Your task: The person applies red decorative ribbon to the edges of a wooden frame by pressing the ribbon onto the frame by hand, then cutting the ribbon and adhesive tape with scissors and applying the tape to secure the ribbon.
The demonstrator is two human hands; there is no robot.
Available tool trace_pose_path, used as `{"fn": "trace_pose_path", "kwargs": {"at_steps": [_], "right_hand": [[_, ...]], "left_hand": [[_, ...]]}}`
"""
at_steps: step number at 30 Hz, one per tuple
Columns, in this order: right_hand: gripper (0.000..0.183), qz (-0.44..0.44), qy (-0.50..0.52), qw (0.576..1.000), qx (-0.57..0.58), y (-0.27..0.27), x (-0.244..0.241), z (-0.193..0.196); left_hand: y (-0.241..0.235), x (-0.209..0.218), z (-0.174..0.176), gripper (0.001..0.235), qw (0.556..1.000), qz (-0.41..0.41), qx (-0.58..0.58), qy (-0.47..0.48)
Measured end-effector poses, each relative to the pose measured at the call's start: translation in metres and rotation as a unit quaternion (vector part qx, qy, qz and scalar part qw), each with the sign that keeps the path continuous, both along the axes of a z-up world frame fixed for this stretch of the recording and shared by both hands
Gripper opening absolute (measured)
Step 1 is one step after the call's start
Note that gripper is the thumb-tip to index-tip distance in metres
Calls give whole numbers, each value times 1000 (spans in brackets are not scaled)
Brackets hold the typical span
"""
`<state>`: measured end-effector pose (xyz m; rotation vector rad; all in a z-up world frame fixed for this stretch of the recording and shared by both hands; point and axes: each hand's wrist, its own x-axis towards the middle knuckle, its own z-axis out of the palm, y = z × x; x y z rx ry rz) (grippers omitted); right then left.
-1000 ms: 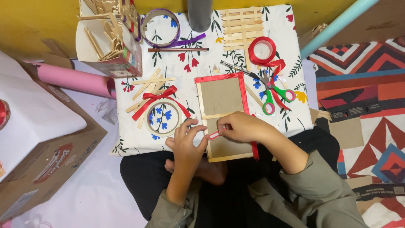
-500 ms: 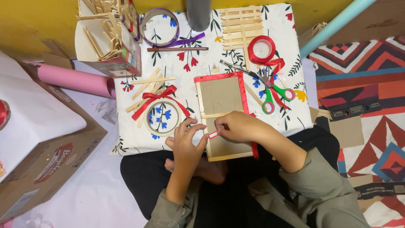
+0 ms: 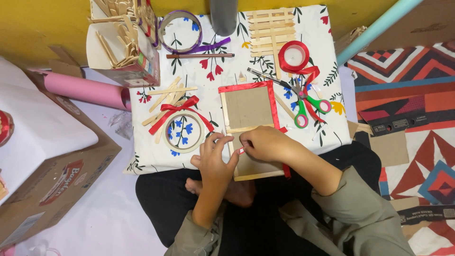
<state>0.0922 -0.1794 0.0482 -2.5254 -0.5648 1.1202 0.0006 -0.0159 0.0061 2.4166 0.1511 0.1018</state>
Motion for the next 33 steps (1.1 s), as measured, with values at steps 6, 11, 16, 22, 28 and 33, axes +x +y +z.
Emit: {"fn": "trace_pose_path", "kwargs": {"at_steps": [6, 11, 16, 22, 28, 33], "right_hand": [[23, 35, -114, 986, -118, 12, -3, -25], [32, -4, -126, 981, -148, 3, 4, -3], [25, -133, -106, 985, 19, -36, -14, 74], [8, -213, -239, 894, 314, -63, -51, 59], [24, -137, -195, 902, 359, -47, -62, 82], [6, -34, -306, 901, 306, -46, -59, 85]], "left_hand": [[0, 2, 1, 44, 999, 13, -7, 38], [0, 2, 6, 45, 998, 14, -19, 55], [8, -1, 6, 46, 998, 6, -58, 26], [3, -21, 22, 53, 942, 18, -335, -33], [-15, -30, 49, 66, 906, -66, -418, 31], [-23, -30, 65, 61, 958, -122, -259, -14]]}}
